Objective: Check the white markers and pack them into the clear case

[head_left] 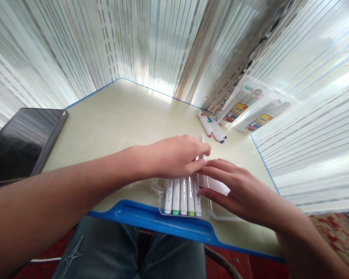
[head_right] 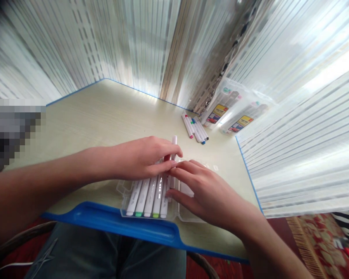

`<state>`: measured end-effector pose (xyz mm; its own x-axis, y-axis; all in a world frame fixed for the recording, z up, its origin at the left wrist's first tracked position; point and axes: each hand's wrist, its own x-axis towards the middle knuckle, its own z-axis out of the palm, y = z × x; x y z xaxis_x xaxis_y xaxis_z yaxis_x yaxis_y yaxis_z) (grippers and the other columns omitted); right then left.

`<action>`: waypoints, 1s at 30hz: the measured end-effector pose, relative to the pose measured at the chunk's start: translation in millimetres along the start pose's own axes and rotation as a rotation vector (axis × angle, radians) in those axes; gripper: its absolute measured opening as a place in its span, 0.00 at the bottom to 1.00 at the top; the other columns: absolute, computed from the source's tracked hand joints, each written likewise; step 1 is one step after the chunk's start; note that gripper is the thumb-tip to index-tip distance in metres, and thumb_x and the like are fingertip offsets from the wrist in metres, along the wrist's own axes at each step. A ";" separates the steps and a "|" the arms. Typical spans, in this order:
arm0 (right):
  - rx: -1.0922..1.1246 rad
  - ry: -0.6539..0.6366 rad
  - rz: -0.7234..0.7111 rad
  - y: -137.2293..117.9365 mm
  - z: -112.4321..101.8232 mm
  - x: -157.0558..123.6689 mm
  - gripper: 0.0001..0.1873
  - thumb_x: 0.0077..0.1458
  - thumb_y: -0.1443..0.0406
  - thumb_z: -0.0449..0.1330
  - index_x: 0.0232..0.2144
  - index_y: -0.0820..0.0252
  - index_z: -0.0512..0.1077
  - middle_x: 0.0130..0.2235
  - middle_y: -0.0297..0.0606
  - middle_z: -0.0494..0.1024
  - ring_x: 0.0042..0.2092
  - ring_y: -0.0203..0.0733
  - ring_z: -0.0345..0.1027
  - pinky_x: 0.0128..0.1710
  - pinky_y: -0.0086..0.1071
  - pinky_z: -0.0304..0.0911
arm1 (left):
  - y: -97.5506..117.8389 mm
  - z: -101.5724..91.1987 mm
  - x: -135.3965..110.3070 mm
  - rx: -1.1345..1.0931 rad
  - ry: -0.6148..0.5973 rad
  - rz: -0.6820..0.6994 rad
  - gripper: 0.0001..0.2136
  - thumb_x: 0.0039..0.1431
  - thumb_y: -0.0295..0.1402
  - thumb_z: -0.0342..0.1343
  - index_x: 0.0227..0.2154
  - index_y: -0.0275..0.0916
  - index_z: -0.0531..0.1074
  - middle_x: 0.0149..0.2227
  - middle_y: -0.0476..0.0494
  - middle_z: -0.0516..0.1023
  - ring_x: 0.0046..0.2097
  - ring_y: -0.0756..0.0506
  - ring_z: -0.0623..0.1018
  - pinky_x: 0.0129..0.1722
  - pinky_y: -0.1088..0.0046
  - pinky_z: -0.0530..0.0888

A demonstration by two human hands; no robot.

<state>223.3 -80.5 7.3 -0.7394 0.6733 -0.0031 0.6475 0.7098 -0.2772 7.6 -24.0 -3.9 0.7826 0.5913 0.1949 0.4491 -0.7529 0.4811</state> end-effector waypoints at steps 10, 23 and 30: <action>-0.007 0.001 -0.012 -1.6 -1.3 0.2 0.19 0.66 0.59 0.59 0.57 0.54 0.70 0.53 0.44 0.78 0.56 0.51 0.70 0.56 0.47 0.69 | 2.2 -0.7 -0.1 0.000 -0.010 -0.012 0.11 0.68 0.34 0.49 0.43 0.36 0.76 0.39 0.39 0.80 0.41 0.44 0.78 0.41 0.69 0.70; -0.022 -0.017 -0.008 -0.8 -0.9 -1.5 0.17 0.66 0.58 0.58 0.54 0.57 0.71 0.54 0.47 0.76 0.58 0.52 0.68 0.59 0.48 0.68 | 5.1 -1.8 -0.3 0.019 -0.030 -0.021 0.12 0.68 0.34 0.48 0.43 0.36 0.75 0.41 0.38 0.78 0.41 0.44 0.77 0.40 0.69 0.70; -0.004 0.003 -0.028 0.5 -1.6 -0.9 0.18 0.66 0.58 0.59 0.56 0.54 0.71 0.54 0.45 0.77 0.58 0.52 0.69 0.58 0.48 0.69 | 3.2 0.9 -0.3 0.022 -0.012 -0.003 0.11 0.68 0.34 0.48 0.42 0.36 0.74 0.40 0.39 0.78 0.40 0.44 0.77 0.40 0.69 0.70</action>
<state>224.5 -80.4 8.7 -0.7567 0.6537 0.0077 0.6273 0.7294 -0.2730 9.2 -26.9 -3.2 0.7860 0.5904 0.1833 0.4610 -0.7573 0.4625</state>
